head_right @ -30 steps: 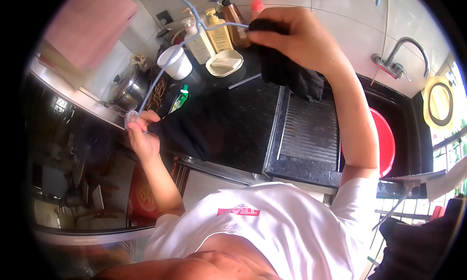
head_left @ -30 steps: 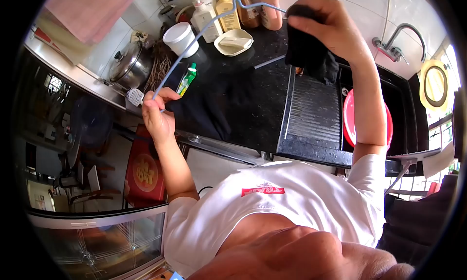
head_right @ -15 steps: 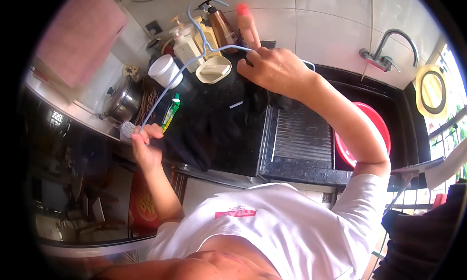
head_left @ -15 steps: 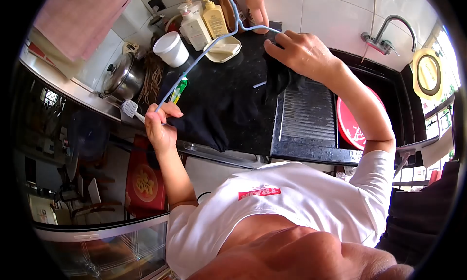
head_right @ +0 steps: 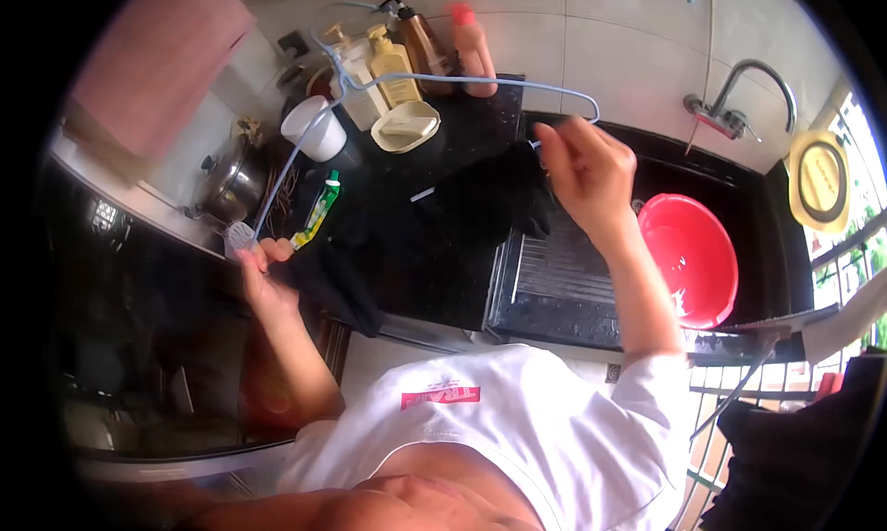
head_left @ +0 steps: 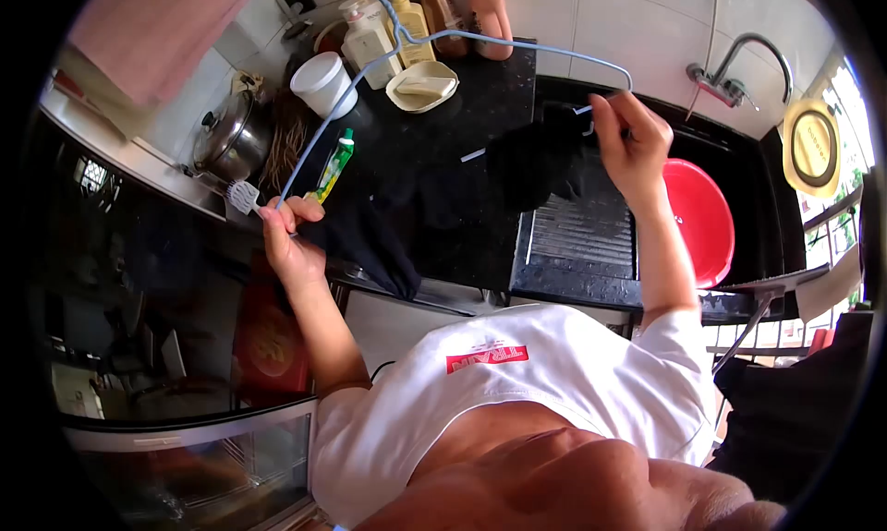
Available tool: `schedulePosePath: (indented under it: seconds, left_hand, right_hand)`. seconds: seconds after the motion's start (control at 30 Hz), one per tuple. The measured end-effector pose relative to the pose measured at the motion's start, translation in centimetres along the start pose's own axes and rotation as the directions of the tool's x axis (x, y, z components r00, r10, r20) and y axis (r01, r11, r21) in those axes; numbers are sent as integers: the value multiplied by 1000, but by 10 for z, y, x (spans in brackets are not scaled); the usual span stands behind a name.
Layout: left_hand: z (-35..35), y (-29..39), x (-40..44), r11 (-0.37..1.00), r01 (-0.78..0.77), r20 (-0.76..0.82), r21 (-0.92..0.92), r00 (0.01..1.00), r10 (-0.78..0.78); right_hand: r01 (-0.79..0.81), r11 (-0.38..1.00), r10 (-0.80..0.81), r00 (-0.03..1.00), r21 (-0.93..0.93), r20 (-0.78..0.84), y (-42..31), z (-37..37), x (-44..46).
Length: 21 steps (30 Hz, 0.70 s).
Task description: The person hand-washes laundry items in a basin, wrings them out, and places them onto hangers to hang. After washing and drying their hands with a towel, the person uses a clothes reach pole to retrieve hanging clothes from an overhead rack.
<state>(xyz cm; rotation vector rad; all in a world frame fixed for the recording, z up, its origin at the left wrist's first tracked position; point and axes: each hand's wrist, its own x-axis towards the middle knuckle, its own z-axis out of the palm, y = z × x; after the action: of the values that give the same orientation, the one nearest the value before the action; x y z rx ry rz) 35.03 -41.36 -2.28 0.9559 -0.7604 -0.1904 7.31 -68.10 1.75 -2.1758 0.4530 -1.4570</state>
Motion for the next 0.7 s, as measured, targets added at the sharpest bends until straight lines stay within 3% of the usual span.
schedulePosePath:
  seconds: [0.03, 0.07, 0.1, 0.17, 0.2, 0.23, 0.3, 0.37, 0.4, 0.5, 0.57, 0.63, 0.7]
  left_hand:
    - [-4, 1, -1, 1000, 8, -3, -21, 1000, -8]
    - [-2, 4, -3, 1000, 5, -12, -22, 1000, -5]
    - [4, 11, -5, 1000, -19, -26, -13, 1000, 18]
    - [4, 16, -7, 999, -37, -26, -1, 999, 37]
    - [-1, 16, -8, 999, -44, -23, 9, 999, 44]
    - [-4, 16, -9, 998, -55, -22, 16, 998, 55]
    - [-2, 18, -12, 997, -71, -28, 26, 997, 71]
    - [0, 21, -14, 968, -131, -86, 214, 985, 152]
    - [-1, 23, -14, 971, -136, -45, 197, 988, 148]
    - [-12, 23, -15, 968, -148, 22, 201, 989, 146]
    - [-12, 24, -19, 968, -155, -4, 198, 987, 159]
    - [-14, 27, -20, 965, -175, -40, 196, 982, 187]
    - [-17, 30, -21, 963, -190, -42, 188, 979, 202]
  right_hand:
    - [-175, 980, 180, 982, 92, -58, 0, -6, -6]
    - [-302, 950, 307, 949, -78, 65, 10, -10, -14]
    - [-441, 897, 430, 889, 40, 158, 8, -7, -20]
    - [-487, 838, 428, 866, 247, 257, 19, 5, -32]
    - [-463, 799, 388, 884, 383, 260, 24, 12, -35]
    - [-438, 824, 372, 897, 359, 240, 25, 14, -35]
    - [-346, 938, 333, 922, 32, 198, 7, 3, -26]
    - [-280, 959, 282, 944, -35, 173, -9, -2, -14]
    - [-213, 971, 227, 962, -106, 154, -12, -4, -10]
    - [-178, 982, 184, 977, -69, 106, -6, -3, 6]
    - [-232, 972, 232, 972, 27, 26, 12, 0, 9]
    - [-278, 956, 273, 960, 98, 57, 31, -2, 9]
    - [-418, 905, 420, 907, 79, -17, 36, 1, 9]
